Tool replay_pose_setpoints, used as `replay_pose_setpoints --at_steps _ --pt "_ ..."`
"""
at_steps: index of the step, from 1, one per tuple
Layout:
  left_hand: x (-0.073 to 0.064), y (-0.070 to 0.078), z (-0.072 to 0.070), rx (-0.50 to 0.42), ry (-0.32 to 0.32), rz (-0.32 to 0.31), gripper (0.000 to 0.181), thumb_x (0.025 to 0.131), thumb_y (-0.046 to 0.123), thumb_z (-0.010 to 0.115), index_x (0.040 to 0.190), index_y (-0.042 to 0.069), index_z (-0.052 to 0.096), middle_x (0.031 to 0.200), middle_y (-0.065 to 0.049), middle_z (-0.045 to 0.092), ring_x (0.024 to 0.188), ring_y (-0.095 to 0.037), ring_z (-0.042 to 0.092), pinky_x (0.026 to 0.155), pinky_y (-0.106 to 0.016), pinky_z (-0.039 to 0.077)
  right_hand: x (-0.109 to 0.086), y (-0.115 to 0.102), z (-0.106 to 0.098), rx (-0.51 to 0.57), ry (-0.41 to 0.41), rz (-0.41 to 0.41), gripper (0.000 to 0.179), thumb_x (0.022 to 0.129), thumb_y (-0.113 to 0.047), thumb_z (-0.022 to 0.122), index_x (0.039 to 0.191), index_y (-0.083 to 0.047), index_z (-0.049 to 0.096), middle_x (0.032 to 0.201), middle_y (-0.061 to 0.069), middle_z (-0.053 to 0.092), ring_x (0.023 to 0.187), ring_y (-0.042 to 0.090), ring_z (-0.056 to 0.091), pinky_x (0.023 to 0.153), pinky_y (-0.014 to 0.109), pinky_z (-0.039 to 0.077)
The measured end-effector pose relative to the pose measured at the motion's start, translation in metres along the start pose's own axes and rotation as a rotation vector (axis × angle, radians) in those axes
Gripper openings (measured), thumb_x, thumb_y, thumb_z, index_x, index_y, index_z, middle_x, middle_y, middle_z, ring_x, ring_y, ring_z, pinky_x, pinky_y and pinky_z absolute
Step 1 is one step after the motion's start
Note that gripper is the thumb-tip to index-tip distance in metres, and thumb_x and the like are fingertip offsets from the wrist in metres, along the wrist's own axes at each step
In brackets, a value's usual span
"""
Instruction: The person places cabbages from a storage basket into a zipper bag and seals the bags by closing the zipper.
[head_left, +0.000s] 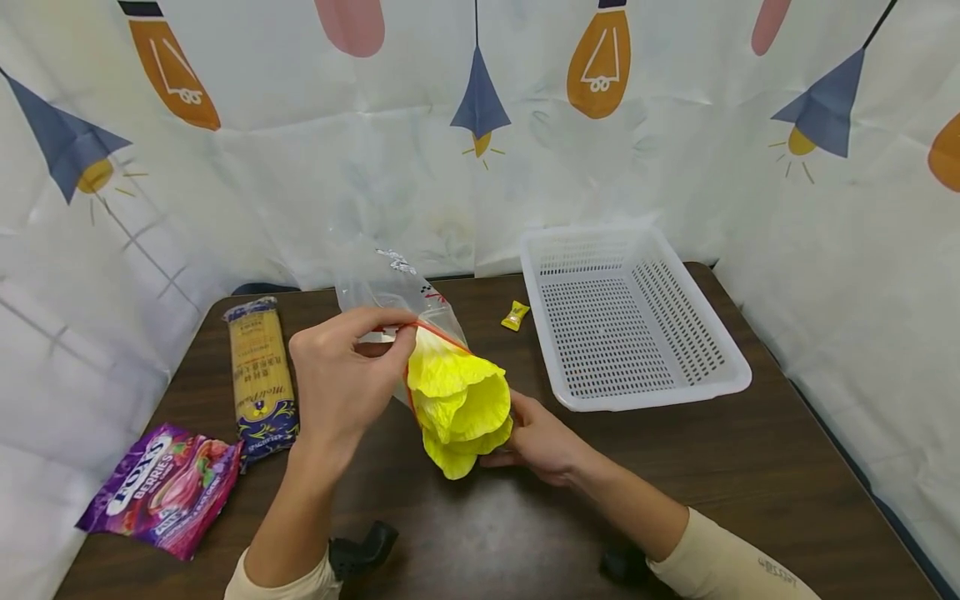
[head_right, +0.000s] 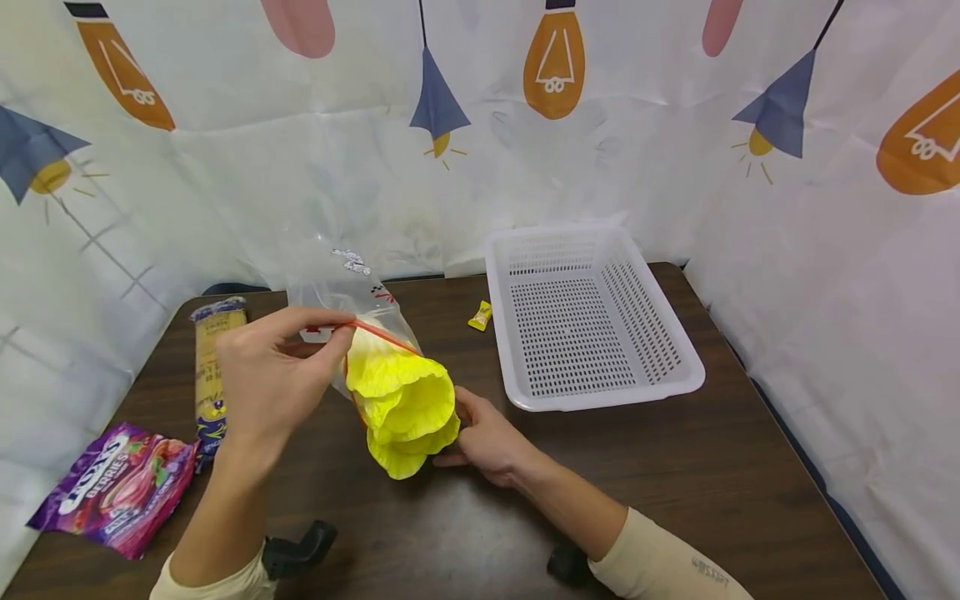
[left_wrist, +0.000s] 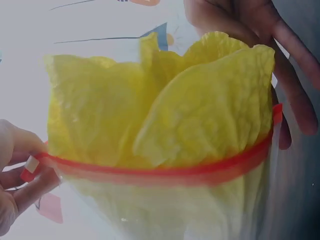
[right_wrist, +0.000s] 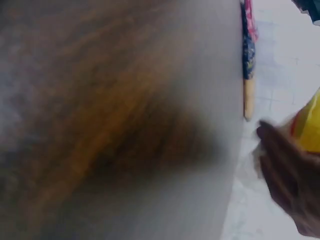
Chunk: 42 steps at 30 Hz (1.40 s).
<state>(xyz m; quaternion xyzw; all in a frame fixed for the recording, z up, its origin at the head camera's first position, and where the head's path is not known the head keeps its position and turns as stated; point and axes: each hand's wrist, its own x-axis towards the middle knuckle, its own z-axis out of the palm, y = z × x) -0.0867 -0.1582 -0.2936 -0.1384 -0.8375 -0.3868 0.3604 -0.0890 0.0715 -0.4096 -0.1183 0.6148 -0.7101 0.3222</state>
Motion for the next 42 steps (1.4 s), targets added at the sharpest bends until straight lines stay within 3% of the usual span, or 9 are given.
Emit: replay_pose_setpoints --at_steps 3,7,11,15,19,22,33,37,42 --pt "0.000 0.004 -0.002 -0.009 0.036 -0.035 0.009 0.087 0.007 0.080 0.094 0.009 0.084 0.087 -0.005 0.080 0.078 -0.018 0.076 0.069 -0.006 0.054 0.000 0.001 0.000 0.101 -0.053 0.041 0.065 0.098 0.011 0.051 0.158 -0.006 0.036 0.155 0.022 0.047 0.123 0.030 0.064 0.105 0.057 0.053" --pt "0.001 0.007 -0.008 -0.021 0.079 -0.096 0.008 0.088 0.009 0.080 0.095 0.009 0.084 0.087 -0.006 0.080 0.079 -0.017 0.075 0.069 -0.007 0.054 0.001 -0.002 0.001 0.126 -0.030 0.021 0.065 0.096 0.009 0.060 0.156 -0.006 0.040 0.150 0.019 0.052 0.115 0.027 0.065 0.107 0.049 0.054" --pt "0.002 0.007 -0.014 -0.034 0.122 -0.164 0.010 0.090 0.013 0.080 0.097 0.008 0.084 0.090 -0.007 0.080 0.080 -0.005 0.071 0.069 -0.008 0.054 0.001 -0.004 0.003 0.080 0.057 -0.086 0.062 0.093 0.010 0.065 0.150 -0.004 0.045 0.142 0.018 0.055 0.112 0.026 0.065 0.103 0.039 0.057" --pt "0.005 0.005 -0.021 -0.038 0.202 -0.234 0.011 0.090 0.018 0.081 0.097 0.011 0.085 0.089 -0.007 0.080 0.077 0.007 0.067 0.067 -0.009 0.054 0.000 -0.007 0.004 0.029 0.152 -0.220 0.053 0.094 0.010 0.063 0.143 0.000 0.049 0.142 0.019 0.055 0.118 0.025 0.065 0.103 0.033 0.057" --pt "0.005 0.002 -0.027 -0.040 0.285 -0.273 0.010 0.088 0.020 0.083 0.093 0.012 0.085 0.087 -0.006 0.080 0.074 0.005 0.069 0.065 -0.011 0.055 -0.002 -0.012 0.007 0.002 0.233 -0.347 0.039 0.098 0.006 0.062 0.136 0.006 0.054 0.137 0.022 0.059 0.117 0.021 0.067 0.102 0.031 0.057" --pt "0.005 -0.001 -0.031 -0.041 0.310 -0.296 0.011 0.087 0.021 0.084 0.093 0.012 0.085 0.086 -0.001 0.079 0.075 0.001 0.070 0.065 -0.011 0.055 -0.003 -0.018 0.009 -0.025 0.304 -0.429 0.031 0.098 0.006 0.064 0.128 0.009 0.059 0.127 0.021 0.064 0.110 0.020 0.070 0.099 0.030 0.059" --pt "0.003 -0.010 -0.036 -0.133 0.281 -0.347 0.011 0.087 0.017 0.084 0.093 0.008 0.084 0.088 0.002 0.078 0.075 -0.010 0.072 0.066 -0.014 0.059 0.000 -0.047 0.001 -0.143 0.453 -0.664 0.019 0.095 0.003 0.069 0.114 0.008 0.068 0.111 0.007 0.072 0.101 0.020 0.070 0.093 0.029 0.061" --pt "0.002 -0.015 -0.037 -0.151 0.256 -0.361 0.012 0.088 0.018 0.084 0.093 0.008 0.084 0.087 0.006 0.077 0.076 -0.012 0.072 0.068 -0.015 0.059 0.001 -0.061 -0.003 -0.139 0.463 -0.715 0.018 0.095 0.004 0.068 0.112 0.010 0.067 0.109 0.007 0.072 0.094 0.021 0.072 0.090 0.034 0.063" --pt "0.000 -0.021 -0.036 -0.112 0.204 -0.395 0.015 0.089 0.022 0.083 0.096 0.009 0.083 0.093 0.000 0.078 0.078 -0.008 0.073 0.070 -0.014 0.059 0.005 -0.077 -0.007 -0.148 0.468 -0.775 0.015 0.096 0.005 0.068 0.109 0.011 0.066 0.102 0.008 0.072 0.084 0.021 0.071 0.082 0.033 0.064"
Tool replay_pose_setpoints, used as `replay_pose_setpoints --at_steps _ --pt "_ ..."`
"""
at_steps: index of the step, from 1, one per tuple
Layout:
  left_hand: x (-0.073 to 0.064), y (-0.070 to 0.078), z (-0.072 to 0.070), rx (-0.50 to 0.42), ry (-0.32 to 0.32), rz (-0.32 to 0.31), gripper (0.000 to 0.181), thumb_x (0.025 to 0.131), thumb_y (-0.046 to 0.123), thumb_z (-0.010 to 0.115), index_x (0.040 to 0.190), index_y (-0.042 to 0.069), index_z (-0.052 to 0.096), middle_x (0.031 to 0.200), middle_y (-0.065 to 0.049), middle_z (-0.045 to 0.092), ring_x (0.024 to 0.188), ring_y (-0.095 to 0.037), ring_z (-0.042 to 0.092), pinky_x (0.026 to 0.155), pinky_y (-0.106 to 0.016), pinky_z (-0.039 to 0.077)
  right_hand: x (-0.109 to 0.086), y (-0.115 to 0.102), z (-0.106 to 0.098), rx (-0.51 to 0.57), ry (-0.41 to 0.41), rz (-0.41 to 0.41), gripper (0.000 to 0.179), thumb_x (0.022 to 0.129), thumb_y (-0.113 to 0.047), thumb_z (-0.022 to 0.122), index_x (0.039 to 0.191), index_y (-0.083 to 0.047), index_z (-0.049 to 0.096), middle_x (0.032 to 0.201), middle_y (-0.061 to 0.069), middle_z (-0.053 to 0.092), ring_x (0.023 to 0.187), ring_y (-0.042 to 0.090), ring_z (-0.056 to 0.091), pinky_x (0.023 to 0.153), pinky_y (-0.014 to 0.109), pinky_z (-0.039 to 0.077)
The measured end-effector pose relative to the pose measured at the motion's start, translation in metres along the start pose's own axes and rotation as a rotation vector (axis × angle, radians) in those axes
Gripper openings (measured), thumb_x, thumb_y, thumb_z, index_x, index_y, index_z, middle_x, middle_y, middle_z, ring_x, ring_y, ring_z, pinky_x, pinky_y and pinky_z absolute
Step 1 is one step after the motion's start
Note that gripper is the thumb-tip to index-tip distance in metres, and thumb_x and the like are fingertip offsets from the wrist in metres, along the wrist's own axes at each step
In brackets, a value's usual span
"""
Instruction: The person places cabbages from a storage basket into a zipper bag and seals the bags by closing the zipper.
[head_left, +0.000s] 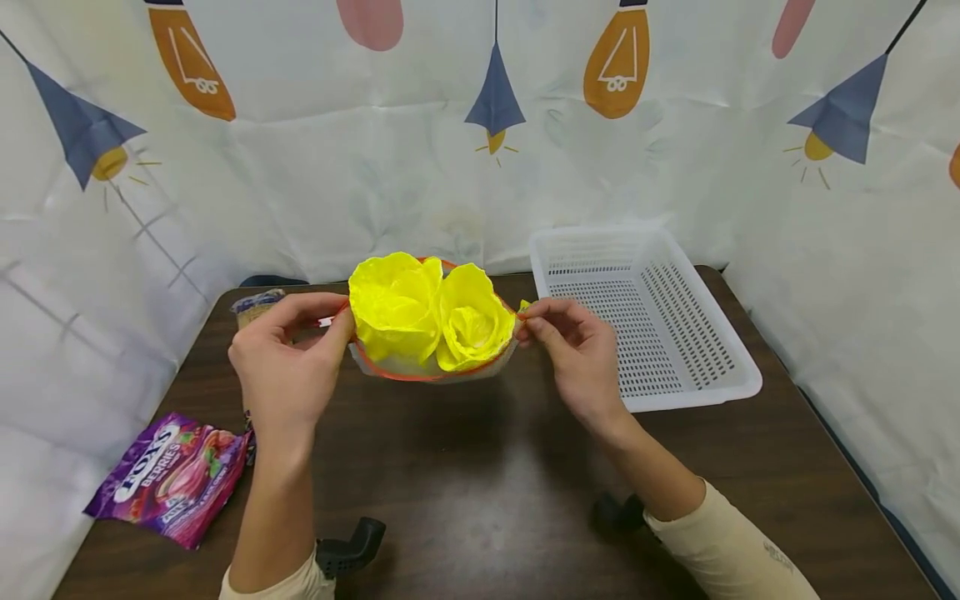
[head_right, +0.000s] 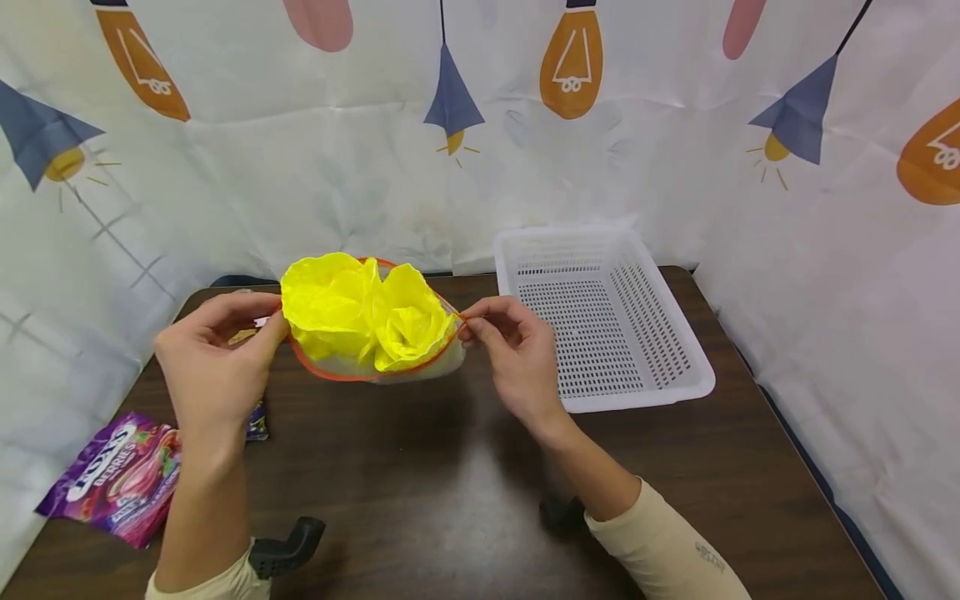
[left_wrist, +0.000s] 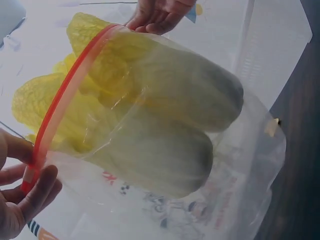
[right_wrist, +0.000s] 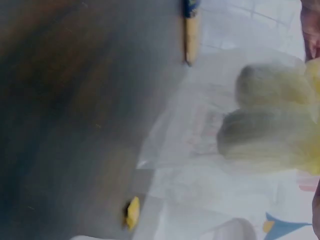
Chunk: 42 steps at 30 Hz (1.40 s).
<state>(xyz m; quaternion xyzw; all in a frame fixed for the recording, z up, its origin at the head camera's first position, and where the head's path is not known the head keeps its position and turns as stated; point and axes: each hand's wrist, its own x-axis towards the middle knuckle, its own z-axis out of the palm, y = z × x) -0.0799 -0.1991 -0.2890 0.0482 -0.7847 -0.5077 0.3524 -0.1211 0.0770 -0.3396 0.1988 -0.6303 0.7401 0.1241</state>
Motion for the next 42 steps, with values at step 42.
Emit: replay_pose_setpoints --at_steps 42 --pt "0.037 -0.022 -0.020 -0.233 -0.170 -0.092 0.024 0.084 -0.003 0.082 0.108 -0.001 0.080 0.090 0.000 0.077 0.080 -0.015 0.069 0.072 -0.015 0.057 0.059 -0.026 -0.009 -0.066 0.080 0.085 0.016 0.098 0.002 0.067 0.111 0.012 0.066 0.097 0.010 0.068 0.074 0.018 0.071 0.079 0.032 0.064"
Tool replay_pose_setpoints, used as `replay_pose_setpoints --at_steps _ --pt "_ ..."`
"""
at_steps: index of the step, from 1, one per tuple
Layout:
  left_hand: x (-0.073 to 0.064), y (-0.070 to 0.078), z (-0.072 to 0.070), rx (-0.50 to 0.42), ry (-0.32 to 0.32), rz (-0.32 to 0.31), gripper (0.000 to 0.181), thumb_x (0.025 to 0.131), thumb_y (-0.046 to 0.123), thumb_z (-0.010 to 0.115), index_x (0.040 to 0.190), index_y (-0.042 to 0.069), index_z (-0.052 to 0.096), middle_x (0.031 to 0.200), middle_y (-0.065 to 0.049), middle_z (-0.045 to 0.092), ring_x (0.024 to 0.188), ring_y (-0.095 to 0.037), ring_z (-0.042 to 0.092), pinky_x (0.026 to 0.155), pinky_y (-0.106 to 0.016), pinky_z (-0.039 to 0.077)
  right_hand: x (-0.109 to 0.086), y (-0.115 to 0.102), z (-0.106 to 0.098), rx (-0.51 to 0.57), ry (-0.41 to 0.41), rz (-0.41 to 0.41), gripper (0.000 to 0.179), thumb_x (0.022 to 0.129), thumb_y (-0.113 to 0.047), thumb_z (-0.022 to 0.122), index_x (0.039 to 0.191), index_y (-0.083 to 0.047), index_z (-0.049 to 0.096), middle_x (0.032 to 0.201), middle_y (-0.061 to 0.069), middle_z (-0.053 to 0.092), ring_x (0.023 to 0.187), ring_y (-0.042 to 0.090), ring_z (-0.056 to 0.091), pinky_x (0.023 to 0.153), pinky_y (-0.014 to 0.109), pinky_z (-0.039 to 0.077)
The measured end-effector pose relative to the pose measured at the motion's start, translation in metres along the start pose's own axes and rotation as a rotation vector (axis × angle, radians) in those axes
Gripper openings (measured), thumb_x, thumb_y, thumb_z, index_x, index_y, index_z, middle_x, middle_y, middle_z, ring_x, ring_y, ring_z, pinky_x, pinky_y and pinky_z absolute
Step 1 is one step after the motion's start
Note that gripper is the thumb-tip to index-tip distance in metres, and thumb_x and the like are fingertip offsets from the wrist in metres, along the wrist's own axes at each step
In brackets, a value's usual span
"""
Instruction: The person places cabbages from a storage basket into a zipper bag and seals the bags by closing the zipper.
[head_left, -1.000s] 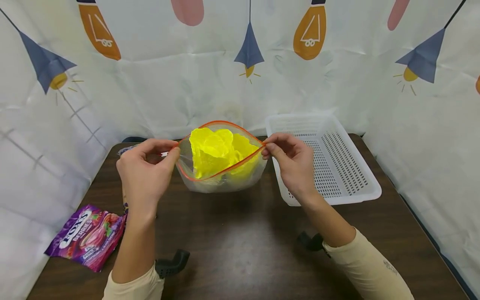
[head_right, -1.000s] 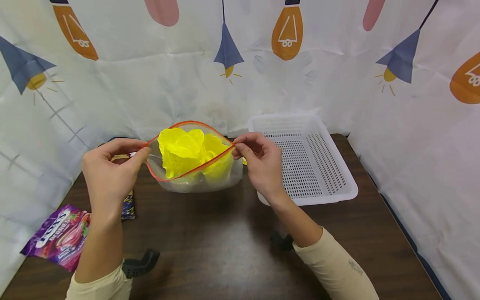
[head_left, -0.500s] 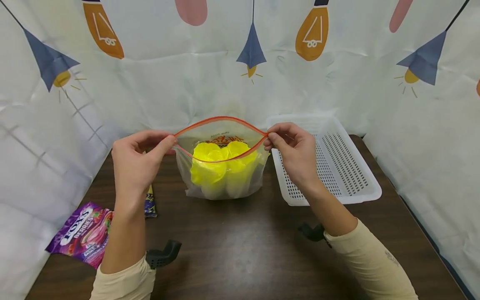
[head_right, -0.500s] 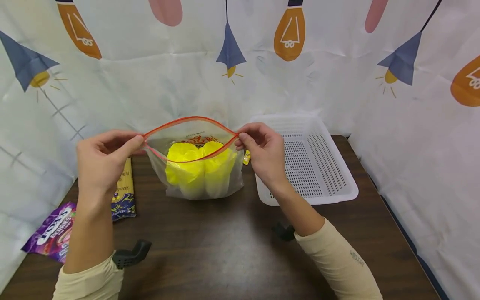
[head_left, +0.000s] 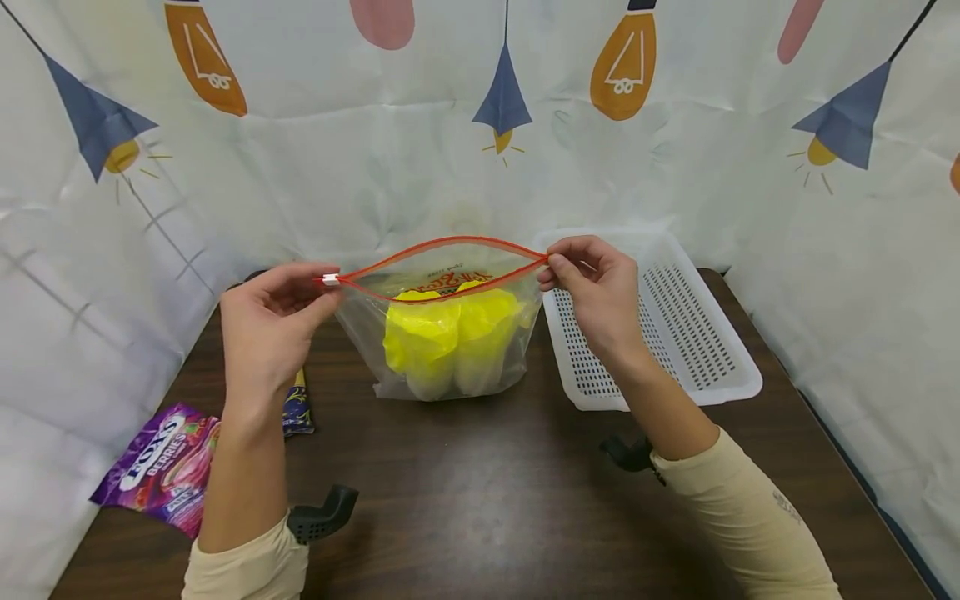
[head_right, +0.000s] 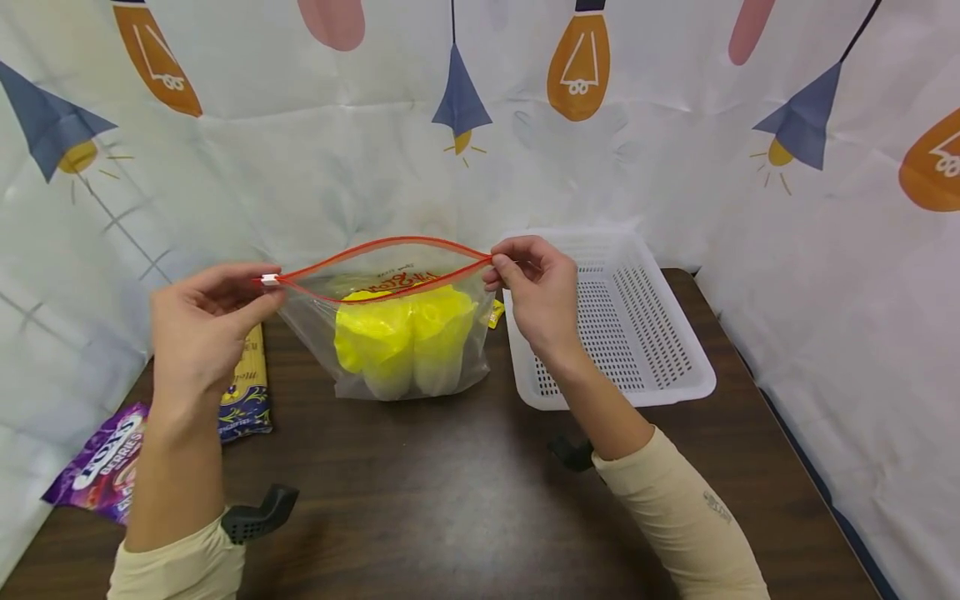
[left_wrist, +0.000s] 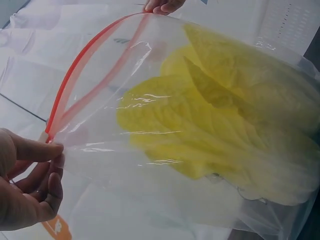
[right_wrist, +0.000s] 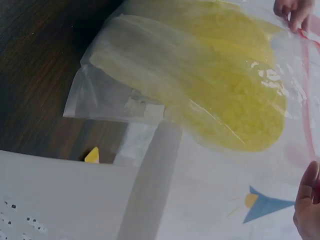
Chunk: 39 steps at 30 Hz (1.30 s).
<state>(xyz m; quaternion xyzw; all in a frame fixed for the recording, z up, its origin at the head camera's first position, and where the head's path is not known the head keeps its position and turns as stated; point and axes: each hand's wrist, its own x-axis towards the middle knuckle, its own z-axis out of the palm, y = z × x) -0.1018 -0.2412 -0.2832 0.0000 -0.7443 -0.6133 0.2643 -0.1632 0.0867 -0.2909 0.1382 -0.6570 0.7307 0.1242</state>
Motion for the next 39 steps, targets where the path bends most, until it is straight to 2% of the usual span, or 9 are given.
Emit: replay_pose_setpoints --at_steps 6,8,11,15,19,23,27,34,39 --pt "0.003 -0.012 0.004 -0.145 0.059 0.062 0.026 0.082 -0.005 0.084 0.107 -0.006 0.078 0.089 -0.002 0.079 0.081 -0.015 0.073 0.072 -0.017 0.059 0.003 0.000 -0.004 -0.058 0.034 0.018 0.015 0.098 0.000 0.068 0.109 0.010 0.068 0.098 0.011 0.069 0.074 0.019 0.070 0.074 0.030 0.065" --pt "0.005 -0.015 0.005 -0.178 0.070 0.085 0.027 0.081 -0.004 0.084 0.107 -0.007 0.078 0.089 -0.002 0.079 0.081 -0.015 0.074 0.073 -0.018 0.060 0.002 -0.001 -0.004 -0.117 0.045 0.015 0.015 0.098 -0.002 0.068 0.109 0.008 0.069 0.100 0.011 0.069 0.077 0.021 0.070 0.072 0.028 0.064" --pt "0.005 -0.019 0.008 -0.212 0.087 0.106 0.028 0.080 -0.004 0.086 0.107 -0.008 0.077 0.088 -0.003 0.080 0.081 -0.015 0.075 0.074 -0.018 0.060 -0.001 -0.004 -0.003 -0.276 0.069 -0.028 0.014 0.099 -0.009 0.069 0.108 0.001 0.072 0.102 0.009 0.072 0.086 0.019 0.068 0.075 0.027 0.062" --pt "0.005 -0.023 0.012 -0.251 0.091 0.121 0.027 0.080 -0.005 0.086 0.105 -0.011 0.076 0.089 -0.004 0.080 0.081 -0.015 0.076 0.076 -0.020 0.061 -0.008 -0.010 0.003 -0.465 0.118 -0.188 0.013 0.097 -0.012 0.070 0.109 -0.007 0.073 0.108 0.005 0.072 0.101 0.021 0.063 0.089 0.036 0.054" --pt "0.006 -0.024 0.015 -0.276 0.090 0.132 0.027 0.079 -0.005 0.086 0.102 -0.013 0.075 0.089 -0.007 0.079 0.078 -0.017 0.075 0.075 -0.021 0.062 -0.015 -0.019 0.016 -0.550 0.107 -0.408 0.017 0.094 -0.009 0.073 0.111 -0.006 0.073 0.112 0.007 0.071 0.107 0.028 0.060 0.092 0.043 0.048" --pt "0.006 -0.025 0.015 -0.309 0.123 0.131 0.028 0.077 -0.006 0.087 0.101 -0.014 0.075 0.087 -0.009 0.078 0.076 -0.019 0.075 0.075 -0.022 0.062 -0.016 -0.030 0.042 -0.568 -0.041 -0.549 0.015 0.093 -0.007 0.075 0.108 -0.006 0.075 0.107 0.007 0.074 0.107 0.026 0.062 0.092 0.040 0.050" --pt "0.006 -0.025 0.016 -0.350 0.161 0.125 0.030 0.075 -0.006 0.088 0.101 -0.015 0.074 0.086 -0.012 0.078 0.078 -0.020 0.076 0.076 -0.025 0.063 -0.013 -0.040 0.072 -0.610 -0.232 -0.585 0.012 0.095 -0.011 0.074 0.106 -0.008 0.077 0.107 0.003 0.075 0.110 0.021 0.063 0.092 0.032 0.053" --pt "0.007 -0.027 0.018 -0.384 0.192 0.119 0.032 0.073 -0.006 0.089 0.099 -0.017 0.073 0.084 -0.012 0.078 0.076 -0.021 0.077 0.076 -0.026 0.063 0.006 -0.046 0.115 -0.773 -0.525 -0.542 0.018 0.099 -0.011 0.069 0.115 -0.010 0.076 0.114 0.000 0.074 0.117 0.020 0.062 0.102 0.025 0.048" --pt "0.006 -0.028 0.019 -0.378 0.186 0.120 0.030 0.074 -0.005 0.089 0.096 -0.018 0.073 0.082 -0.012 0.078 0.075 -0.020 0.077 0.074 -0.025 0.063 0.018 -0.046 0.141 -0.954 -0.665 -0.490 0.025 0.102 -0.020 0.066 0.125 -0.013 0.073 0.123 -0.001 0.071 0.121 0.018 0.062 0.107 0.025 0.047"
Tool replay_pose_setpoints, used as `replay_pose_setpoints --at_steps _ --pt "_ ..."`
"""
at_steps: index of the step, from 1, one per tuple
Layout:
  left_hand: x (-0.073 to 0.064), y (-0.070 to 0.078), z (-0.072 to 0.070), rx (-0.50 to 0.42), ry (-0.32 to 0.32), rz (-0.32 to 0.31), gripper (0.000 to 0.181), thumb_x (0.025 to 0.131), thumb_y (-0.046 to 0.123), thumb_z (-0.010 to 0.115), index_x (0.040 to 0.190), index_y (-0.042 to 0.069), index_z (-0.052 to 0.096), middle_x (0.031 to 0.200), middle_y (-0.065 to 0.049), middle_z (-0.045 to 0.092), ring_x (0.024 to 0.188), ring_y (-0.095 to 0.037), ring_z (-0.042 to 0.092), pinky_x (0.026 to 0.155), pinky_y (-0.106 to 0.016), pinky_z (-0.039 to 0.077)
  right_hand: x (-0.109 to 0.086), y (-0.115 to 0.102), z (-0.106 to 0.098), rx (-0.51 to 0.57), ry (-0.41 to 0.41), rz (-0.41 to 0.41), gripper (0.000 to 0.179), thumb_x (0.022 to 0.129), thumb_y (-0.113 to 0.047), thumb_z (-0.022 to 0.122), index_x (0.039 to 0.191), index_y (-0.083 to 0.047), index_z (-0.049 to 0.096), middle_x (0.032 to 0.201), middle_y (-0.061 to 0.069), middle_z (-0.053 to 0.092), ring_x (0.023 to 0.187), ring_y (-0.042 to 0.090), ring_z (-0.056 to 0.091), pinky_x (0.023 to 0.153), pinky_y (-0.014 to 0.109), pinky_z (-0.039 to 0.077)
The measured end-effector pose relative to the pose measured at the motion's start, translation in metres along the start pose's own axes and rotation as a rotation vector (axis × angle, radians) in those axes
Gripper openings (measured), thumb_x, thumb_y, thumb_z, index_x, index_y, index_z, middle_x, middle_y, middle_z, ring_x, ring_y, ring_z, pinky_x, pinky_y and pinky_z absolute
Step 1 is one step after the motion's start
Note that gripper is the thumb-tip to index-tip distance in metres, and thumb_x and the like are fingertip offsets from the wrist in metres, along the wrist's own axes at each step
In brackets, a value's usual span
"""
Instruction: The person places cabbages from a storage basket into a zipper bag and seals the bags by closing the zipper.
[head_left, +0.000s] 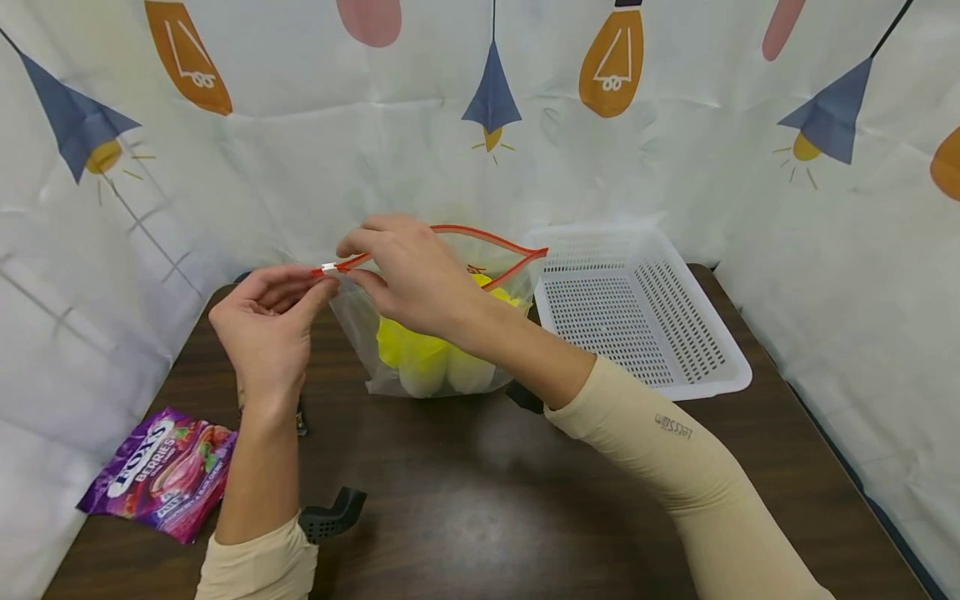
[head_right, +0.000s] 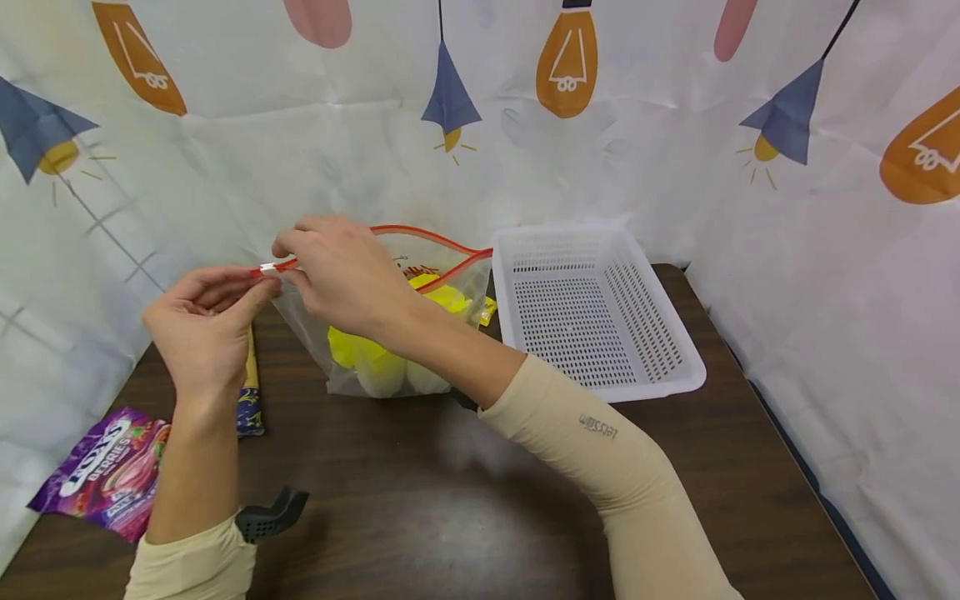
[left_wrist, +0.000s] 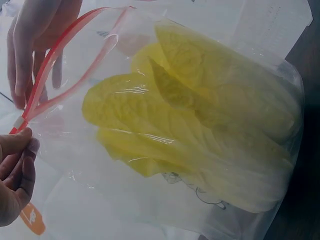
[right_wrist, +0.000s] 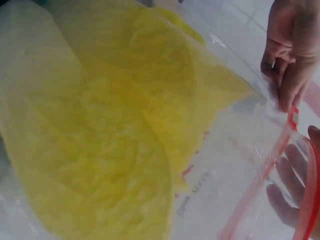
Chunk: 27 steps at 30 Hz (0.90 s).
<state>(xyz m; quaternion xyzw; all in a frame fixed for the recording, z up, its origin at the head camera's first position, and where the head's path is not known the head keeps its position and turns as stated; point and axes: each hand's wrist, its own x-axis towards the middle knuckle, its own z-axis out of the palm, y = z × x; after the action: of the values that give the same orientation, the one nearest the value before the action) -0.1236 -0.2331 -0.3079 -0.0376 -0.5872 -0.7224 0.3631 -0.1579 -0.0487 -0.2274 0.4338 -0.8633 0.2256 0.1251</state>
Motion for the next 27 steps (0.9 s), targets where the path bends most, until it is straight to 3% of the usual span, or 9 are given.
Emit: replay_pose_setpoints --at_steps 4,10,18,27 --pt "0.001 0.001 0.000 0.022 -0.012 0.005 0.029 0.075 -0.003 0.089 0.095 -0.018 0.073 0.082 -0.011 0.078 0.077 -0.019 0.077 0.074 -0.024 0.063 0.015 -0.005 0.006 -0.071 -0.071 0.001 0.026 0.105 -0.024 0.063 0.126 -0.014 0.074 0.123 -0.002 0.072 0.114 0.015 0.065 0.101 0.023 0.050" --pt "0.000 0.002 -0.001 0.046 -0.016 0.004 0.028 0.075 -0.002 0.089 0.094 -0.017 0.073 0.082 -0.011 0.078 0.077 -0.019 0.077 0.075 -0.024 0.063 0.024 -0.006 0.014 -0.125 -0.087 0.000 0.023 0.105 -0.024 0.061 0.120 -0.016 0.076 0.117 -0.004 0.074 0.106 0.013 0.067 0.093 0.021 0.052" --pt "-0.002 -0.004 0.009 0.279 0.015 0.095 0.015 0.082 0.001 0.086 0.090 -0.009 0.078 0.080 0.004 0.077 0.071 -0.010 0.073 0.066 -0.016 0.058 0.017 -0.005 0.020 -0.193 -0.015 0.012 0.016 0.101 -0.017 0.061 0.111 -0.017 0.074 0.107 -0.007 0.071 0.096 0.011 0.068 0.088 0.029 0.052" --pt "-0.005 -0.006 0.012 0.348 0.059 0.102 0.012 0.086 0.002 0.083 0.090 -0.008 0.077 0.079 0.008 0.073 0.069 -0.008 0.069 0.065 -0.015 0.058 0.008 0.004 0.015 -0.236 -0.022 0.069 0.014 0.104 -0.021 0.061 0.111 -0.018 0.072 0.108 -0.008 0.071 0.094 0.011 0.069 0.093 0.034 0.051"
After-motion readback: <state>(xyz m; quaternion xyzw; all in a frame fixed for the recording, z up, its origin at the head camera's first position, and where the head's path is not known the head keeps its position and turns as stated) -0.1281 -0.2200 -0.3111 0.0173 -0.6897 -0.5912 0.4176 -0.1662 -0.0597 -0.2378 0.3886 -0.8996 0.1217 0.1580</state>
